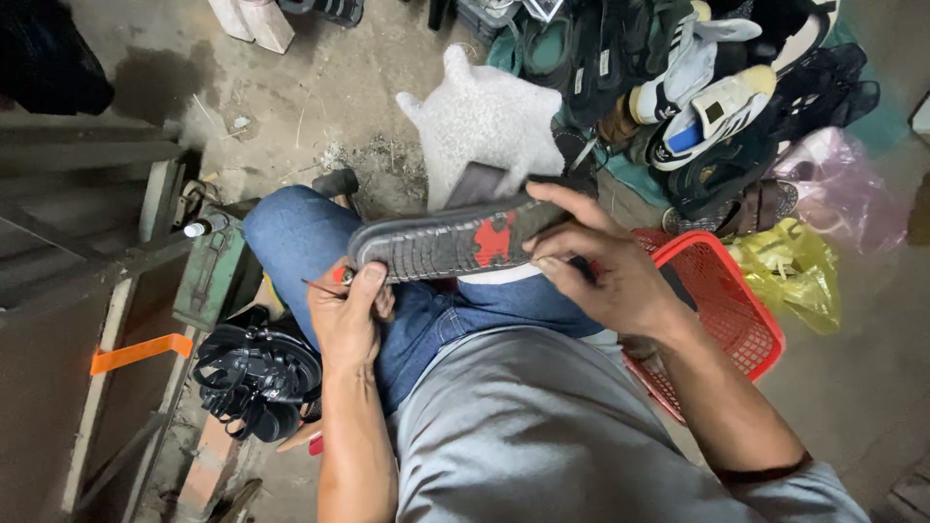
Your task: Repairing a sandal by hand-stitching the sole using a stitching tool
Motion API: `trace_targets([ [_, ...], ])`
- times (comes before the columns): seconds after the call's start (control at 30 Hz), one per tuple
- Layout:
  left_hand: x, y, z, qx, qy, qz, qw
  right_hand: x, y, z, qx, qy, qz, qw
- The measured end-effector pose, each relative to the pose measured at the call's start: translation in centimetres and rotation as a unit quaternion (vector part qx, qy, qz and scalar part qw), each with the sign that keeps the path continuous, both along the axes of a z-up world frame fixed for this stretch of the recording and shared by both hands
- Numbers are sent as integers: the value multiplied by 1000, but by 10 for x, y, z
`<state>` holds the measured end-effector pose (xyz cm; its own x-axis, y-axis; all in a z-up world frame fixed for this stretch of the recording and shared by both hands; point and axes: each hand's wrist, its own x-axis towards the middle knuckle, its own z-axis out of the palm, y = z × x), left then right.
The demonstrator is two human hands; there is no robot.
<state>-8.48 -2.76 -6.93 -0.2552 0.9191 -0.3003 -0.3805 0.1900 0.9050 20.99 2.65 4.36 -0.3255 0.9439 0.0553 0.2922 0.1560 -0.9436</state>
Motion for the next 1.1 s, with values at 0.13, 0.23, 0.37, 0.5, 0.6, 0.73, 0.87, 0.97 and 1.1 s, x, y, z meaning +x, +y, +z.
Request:
trace_targets([
  [0.13,5,-8,5,-44,-88,31,995,5,-10,-13,-127,179,-2,976],
  [0.23,4,-19,-11,-59,-117,41,990,3,-12,-14,-205,243,-78,945],
  [0.37,6,-19,-3,-39,-130,64,989,13,-18,-36,-190,220,-117,950],
  [0.5,-1,-14,28,21,-64,118,991,5,-18,-25,-176,153,-111,966],
  [0.6,-22,-35,41,55,168,118,977,-12,-19,-16,-162,110,-70,978],
  [0.73,23,-18,118,288,549,-85,780,-30,-20,6,-170,8,128,977],
  [0.87,67,-2,119,329,485,-224,779,-13,-60,-46,-189,283,199,919],
  [0.97,82,6,108,363,414,-247,797,-11,-77,-75,-320,350,-187,860],
  [1.1,74,4,103,286,355,-260,851,7,-90,-108,-295,407,-200,841],
])
